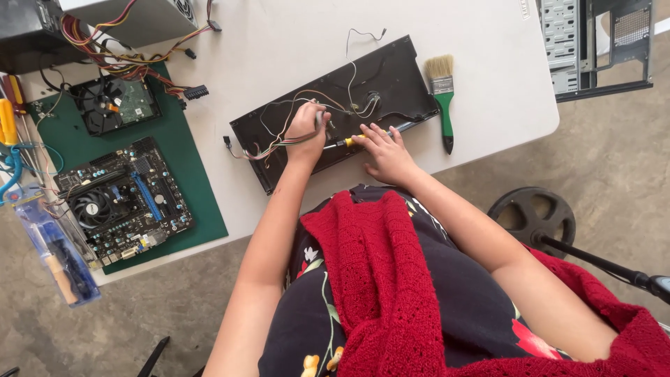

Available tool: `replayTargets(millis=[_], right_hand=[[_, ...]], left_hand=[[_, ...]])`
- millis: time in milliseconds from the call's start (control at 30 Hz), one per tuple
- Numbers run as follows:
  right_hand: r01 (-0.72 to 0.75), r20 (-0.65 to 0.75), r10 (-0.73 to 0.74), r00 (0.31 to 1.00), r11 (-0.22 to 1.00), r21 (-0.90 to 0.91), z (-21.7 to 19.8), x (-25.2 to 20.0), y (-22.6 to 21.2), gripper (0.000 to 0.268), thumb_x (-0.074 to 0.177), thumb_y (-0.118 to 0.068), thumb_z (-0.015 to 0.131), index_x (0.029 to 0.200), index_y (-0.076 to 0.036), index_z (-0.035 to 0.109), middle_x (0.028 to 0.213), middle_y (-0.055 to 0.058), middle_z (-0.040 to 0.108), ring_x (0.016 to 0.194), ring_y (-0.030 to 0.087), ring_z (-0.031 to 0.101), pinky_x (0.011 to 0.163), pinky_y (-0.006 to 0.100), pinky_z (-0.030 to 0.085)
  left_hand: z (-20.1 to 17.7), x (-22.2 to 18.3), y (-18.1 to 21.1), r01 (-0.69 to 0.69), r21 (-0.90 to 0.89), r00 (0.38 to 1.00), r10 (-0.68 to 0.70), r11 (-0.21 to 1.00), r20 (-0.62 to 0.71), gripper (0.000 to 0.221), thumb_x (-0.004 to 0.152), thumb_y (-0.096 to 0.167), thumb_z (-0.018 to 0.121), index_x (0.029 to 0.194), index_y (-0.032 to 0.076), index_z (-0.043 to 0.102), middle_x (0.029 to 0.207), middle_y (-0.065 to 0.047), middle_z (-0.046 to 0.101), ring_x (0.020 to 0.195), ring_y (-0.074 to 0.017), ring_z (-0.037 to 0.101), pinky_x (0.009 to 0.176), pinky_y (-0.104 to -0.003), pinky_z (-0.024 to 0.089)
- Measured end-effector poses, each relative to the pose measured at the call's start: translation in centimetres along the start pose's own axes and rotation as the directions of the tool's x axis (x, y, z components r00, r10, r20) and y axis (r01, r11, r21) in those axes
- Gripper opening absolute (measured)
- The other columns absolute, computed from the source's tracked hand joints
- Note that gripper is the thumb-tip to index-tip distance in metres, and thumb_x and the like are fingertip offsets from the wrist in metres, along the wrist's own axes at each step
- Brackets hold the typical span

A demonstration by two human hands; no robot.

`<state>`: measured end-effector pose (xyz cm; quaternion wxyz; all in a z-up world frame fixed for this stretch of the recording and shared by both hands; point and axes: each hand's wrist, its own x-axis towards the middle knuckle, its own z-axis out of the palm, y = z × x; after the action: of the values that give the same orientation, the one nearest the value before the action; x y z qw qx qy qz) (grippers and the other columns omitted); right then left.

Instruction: Cleaning a computer case with a brush and manipulating front panel wiring using a screwdriver on a repair bench.

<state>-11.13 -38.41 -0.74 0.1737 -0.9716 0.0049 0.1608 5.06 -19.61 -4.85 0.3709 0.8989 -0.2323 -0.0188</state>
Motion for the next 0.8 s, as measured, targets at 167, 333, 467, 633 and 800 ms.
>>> replayTargets(millis=[167, 333, 467, 633, 800], right_hand=[[-0.029, 0.016, 0.027, 1.0, 0.987, 0.155, -0.7, 1.7, 1.0, 0.079, 0.093, -0.04, 0.075, 0.164, -0.03, 0.041, 0.175, 0.013, 0.031, 0.163, 0.033, 0.025, 0.126, 0.07, 0.014], [0.268, -0.393, -0.068, 0.917, 0.834, 0.482, -5.0, 0.1, -2.0, 0.072, 0.092, -0.031, 0.082, 0.156, -0.014, 0.053, 0.151, 0.021, 0.057, 0.145, 0.041, 0.052, 0.117, 0.061, 0.039], [0.291, -0.386, 0.098, 0.917, 0.498, 0.817, -8.9, -1.9, -6.1, 0.057, 0.102, -0.013, 0.073, 0.153, -0.008, 0.047, 0.141, 0.013, 0.059, 0.115, 0.031, 0.071, 0.1, 0.048, 0.056], [0.317, -0.387, 0.146, 0.911, 0.353, 0.88, -12.3, -1.4, -5.9, 0.017, 0.11, -0.008, 0.061, 0.125, -0.002, 0.061, 0.098, 0.005, 0.067, 0.088, 0.013, 0.07, 0.084, 0.033, 0.058], [0.235, -0.353, 0.258, 0.899, 0.397, 0.887, -13.8, -2.7, -5.9, 0.019, 0.107, -0.016, 0.073, 0.118, -0.011, 0.059, 0.092, 0.002, 0.072, 0.086, 0.012, 0.073, 0.083, 0.028, 0.059]], left_hand=[[-3.9, -0.2, 4.5, 0.351, -0.621, 0.936, -0.266, 0.701, 0.23, 0.02, 0.106, 0.041, 0.069, 0.114, 0.023, 0.075, 0.104, 0.004, 0.075, 0.103, -0.0116, 0.072, 0.092, -0.03, 0.062], [-9.0, -1.7, 10.5, 0.346, -0.703, 0.935, -0.295, 0.621, 0.199, 0.028, 0.103, 0.038, 0.074, 0.116, 0.014, 0.078, 0.122, -0.01, 0.077, 0.124, -0.0219, 0.07, 0.111, -0.041, 0.055], [-11.7, -2.7, 16.1, 0.327, -0.866, 0.929, -0.298, 0.38, 0.22, 0.031, 0.109, 0.035, 0.066, 0.129, 0.013, 0.075, 0.127, -0.005, 0.076, 0.12, -0.0156, 0.068, 0.109, -0.034, 0.055], [-10.7, -1.0, 16.5, 0.281, -0.873, 0.952, -0.232, 0.399, 0.201, 0.028, 0.108, 0.035, 0.067, 0.126, 0.015, 0.075, 0.106, -0.003, 0.08, 0.092, -0.011, 0.076, 0.087, -0.031, 0.067], [-10.5, -0.5, 18.8, 0.145, -0.783, 0.987, -0.036, 0.605, 0.155, 0.04, 0.113, 0.048, 0.052, 0.124, 0.02, 0.077, 0.114, -0.003, 0.079, 0.111, -0.0158, 0.074, 0.101, -0.037, 0.058]])
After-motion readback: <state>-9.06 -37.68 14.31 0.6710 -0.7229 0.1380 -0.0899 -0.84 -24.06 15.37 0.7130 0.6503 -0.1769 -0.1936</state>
